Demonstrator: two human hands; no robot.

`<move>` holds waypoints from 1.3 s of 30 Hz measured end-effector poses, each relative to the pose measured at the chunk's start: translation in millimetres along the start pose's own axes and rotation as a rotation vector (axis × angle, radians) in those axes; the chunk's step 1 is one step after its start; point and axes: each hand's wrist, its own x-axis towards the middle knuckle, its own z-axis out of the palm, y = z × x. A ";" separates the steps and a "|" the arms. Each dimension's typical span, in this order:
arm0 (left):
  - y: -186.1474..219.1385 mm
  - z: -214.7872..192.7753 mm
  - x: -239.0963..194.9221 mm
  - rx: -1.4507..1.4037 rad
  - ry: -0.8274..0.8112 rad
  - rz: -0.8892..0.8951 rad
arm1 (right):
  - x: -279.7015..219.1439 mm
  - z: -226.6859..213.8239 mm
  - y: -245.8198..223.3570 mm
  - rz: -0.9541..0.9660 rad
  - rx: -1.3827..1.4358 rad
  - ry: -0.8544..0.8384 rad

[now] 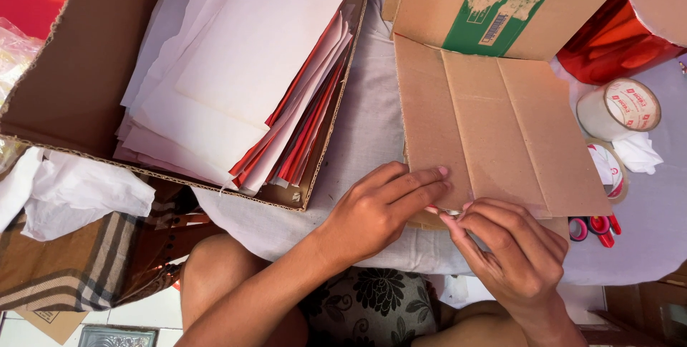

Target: The person cuts a piece of tape and applies it to the edge of a red metallic sheet placed on a cardboard base. They fold the sheet over the cardboard, press the edges, and smooth the surface to secure the cover.

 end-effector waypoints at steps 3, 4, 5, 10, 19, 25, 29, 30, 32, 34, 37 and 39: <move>-0.9 1.4 -1.4 0.012 0.006 0.010 | -0.2 0.7 0.8 0.005 -0.019 0.000; 0.0 0.4 -0.7 0.011 0.005 0.010 | -1.9 1.2 1.5 0.006 -0.020 0.001; 0.8 -0.5 0.1 0.002 0.005 0.006 | -3.6 1.6 2.2 0.009 -0.022 0.006; 0.4 -3.4 2.0 -0.051 -0.017 0.004 | -6.3 2.6 2.7 0.038 -0.032 0.019; -1.8 -2.8 1.8 -0.052 -0.037 0.027 | -2.1 0.8 3.4 0.270 0.185 -0.074; -9.2 5.3 -3.1 -0.103 -0.043 0.030 | -0.9 -2.2 9.2 0.498 0.357 -0.193; -10.1 5.8 -1.2 -0.131 -0.040 -0.025 | 2.1 0.7 14.1 0.467 0.377 -0.223; -10.4 5.8 -0.5 -0.154 -0.049 -0.041 | 2.8 1.1 14.8 0.452 0.375 -0.233; -6.4 5.7 3.4 -0.201 -0.023 -0.073 | 1.1 3.1 18.3 0.456 0.384 -0.239; -2.1 4.2 7.2 -0.241 0.005 -0.110 | 0.2 4.1 20.8 0.455 0.399 -0.247; 3.4 0.3 11.7 -0.308 0.049 -0.196 | 0.0 6.9 22.9 0.451 0.418 -0.248; 6.6 -0.5 12.3 -0.371 0.035 -0.358 | -1.8 10.6 24.2 0.448 0.421 -0.267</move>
